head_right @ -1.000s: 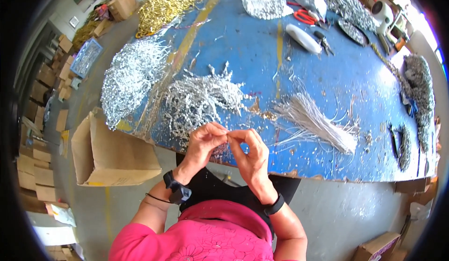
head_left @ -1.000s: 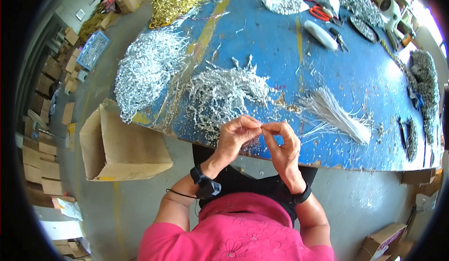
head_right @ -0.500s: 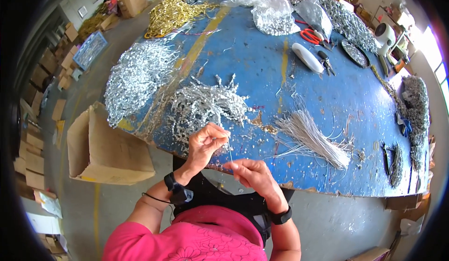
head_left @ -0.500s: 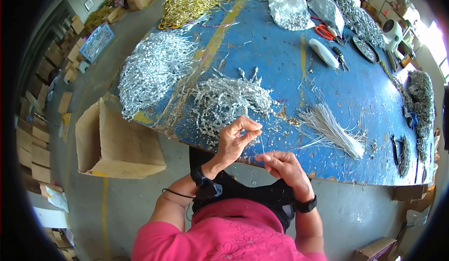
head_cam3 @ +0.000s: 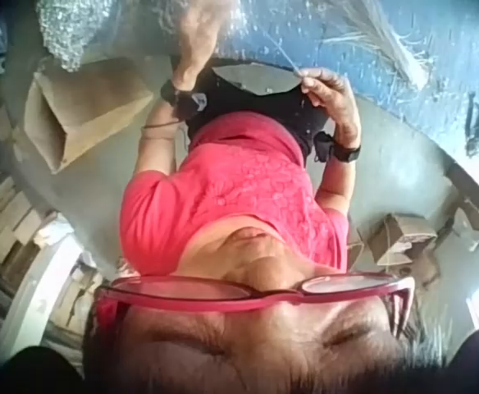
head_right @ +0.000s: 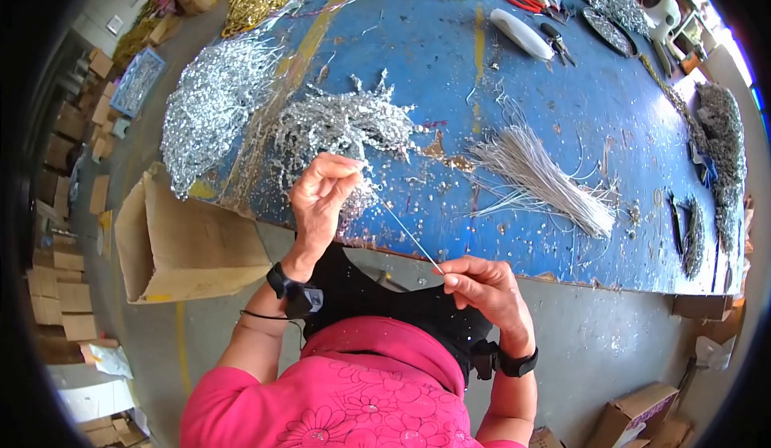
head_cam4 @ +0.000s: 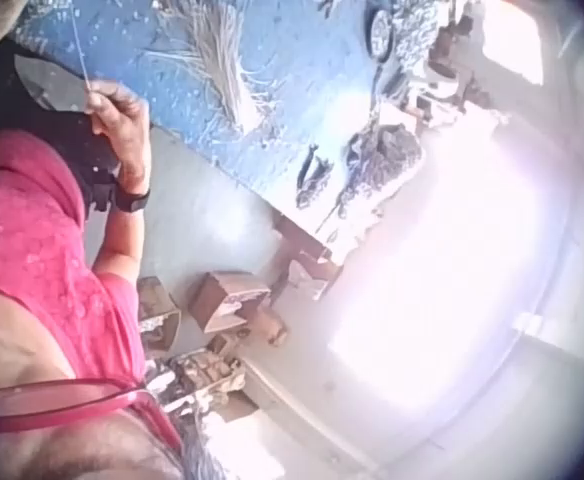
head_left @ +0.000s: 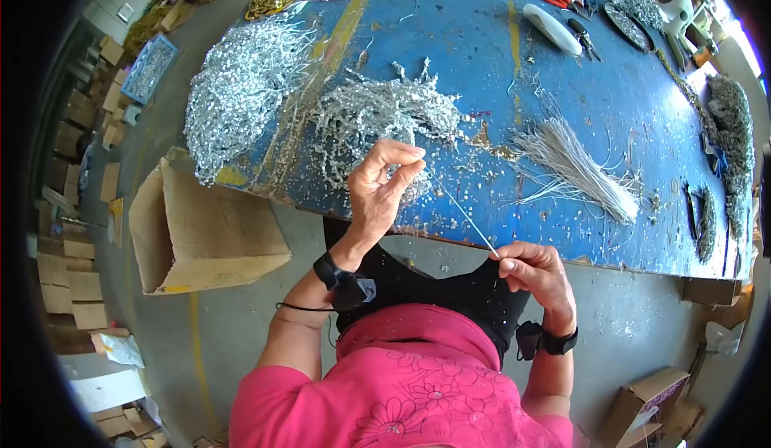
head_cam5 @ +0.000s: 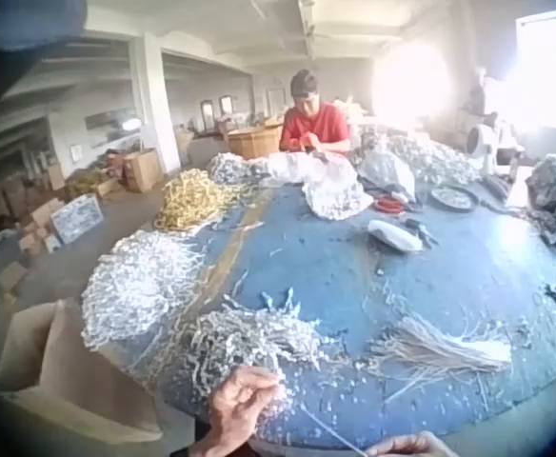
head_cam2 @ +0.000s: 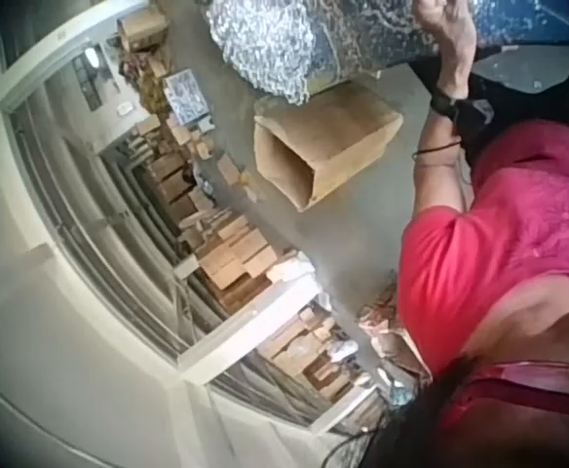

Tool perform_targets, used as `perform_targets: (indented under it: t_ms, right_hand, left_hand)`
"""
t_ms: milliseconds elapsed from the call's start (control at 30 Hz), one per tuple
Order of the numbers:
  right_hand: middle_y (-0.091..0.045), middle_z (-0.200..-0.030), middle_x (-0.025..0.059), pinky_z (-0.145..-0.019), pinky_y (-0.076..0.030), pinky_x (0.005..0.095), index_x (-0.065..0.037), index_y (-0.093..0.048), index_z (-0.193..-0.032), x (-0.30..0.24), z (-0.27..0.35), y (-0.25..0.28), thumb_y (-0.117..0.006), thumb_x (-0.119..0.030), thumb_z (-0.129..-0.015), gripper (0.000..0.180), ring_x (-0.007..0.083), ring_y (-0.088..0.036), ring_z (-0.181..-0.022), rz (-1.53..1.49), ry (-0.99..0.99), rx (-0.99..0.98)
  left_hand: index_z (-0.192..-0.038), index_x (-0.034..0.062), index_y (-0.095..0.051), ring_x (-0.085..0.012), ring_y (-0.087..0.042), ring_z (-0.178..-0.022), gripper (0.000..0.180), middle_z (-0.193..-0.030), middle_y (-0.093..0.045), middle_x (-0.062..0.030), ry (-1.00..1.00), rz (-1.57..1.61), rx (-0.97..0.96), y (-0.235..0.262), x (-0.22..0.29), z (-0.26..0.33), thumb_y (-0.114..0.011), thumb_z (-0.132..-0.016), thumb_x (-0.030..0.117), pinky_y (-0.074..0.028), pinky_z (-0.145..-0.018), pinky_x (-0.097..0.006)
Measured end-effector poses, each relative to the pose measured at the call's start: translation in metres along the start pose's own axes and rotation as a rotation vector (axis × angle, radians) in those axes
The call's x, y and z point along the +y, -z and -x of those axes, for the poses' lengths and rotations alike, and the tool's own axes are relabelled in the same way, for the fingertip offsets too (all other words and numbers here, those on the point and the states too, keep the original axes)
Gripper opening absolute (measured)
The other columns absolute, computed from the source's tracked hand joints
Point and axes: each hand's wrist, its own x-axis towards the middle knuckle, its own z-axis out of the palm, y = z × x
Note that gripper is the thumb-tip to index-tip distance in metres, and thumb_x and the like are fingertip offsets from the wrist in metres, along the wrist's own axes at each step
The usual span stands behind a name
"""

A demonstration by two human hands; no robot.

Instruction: Assembling silver tinsel decorations by twisting and grouping individual strands by hand.

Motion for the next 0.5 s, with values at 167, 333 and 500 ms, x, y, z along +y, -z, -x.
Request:
perform_targets:
  t_ms: [167, 333, 500]
  right_hand:
    - [-0.062, -0.077, 0.0013, -0.059, -0.046, 0.0207, 0.001, -0.067, -0.097, 0.015, 0.006, -0.008, -0.065, -0.008, -0.087, 0.013, 0.0069, -0.057, -0.064, 0.293, 0.072, 0.153]
    - [-0.062, -0.078, 0.0018, -0.06, -0.042, 0.0193, 0.001, -0.066, -0.094, 0.013, 0.016, 0.001, -0.06, -0.009, -0.09, 0.012, 0.0067, -0.057, -0.067, 0.187, 0.263, 0.496]
    - [-0.061, -0.079, 0.0022, -0.061, -0.042, 0.0196, 0.0, -0.064, -0.095, 0.009, 0.004, 0.003, -0.059, -0.008, -0.091, 0.011, 0.0077, -0.056, -0.067, 0.068, 0.495, 0.671]
  left_hand:
    - [-0.089, 0.0033, -0.06, -0.0119, -0.058, -0.092, 0.013, -0.099, -0.058, -0.0056, 0.031, 0.031, 0.006, -0.001, 0.006, 0.0, -0.064, -0.082, -0.007, -0.05, -0.078, -0.024]
    - [-0.084, 0.0055, -0.063, -0.0105, -0.055, -0.094, 0.011, -0.1, -0.056, -0.0044, 0.189, -0.025, -0.148, 0.004, 0.024, -0.006, -0.067, -0.081, -0.004, -0.048, -0.08, -0.023]
    - [-0.082, 0.0065, -0.065, -0.0107, -0.058, -0.084, 0.012, -0.092, -0.06, -0.0028, 0.469, 0.378, -0.166, 0.006, 0.034, -0.011, -0.067, -0.079, -0.005, -0.05, -0.077, -0.024]
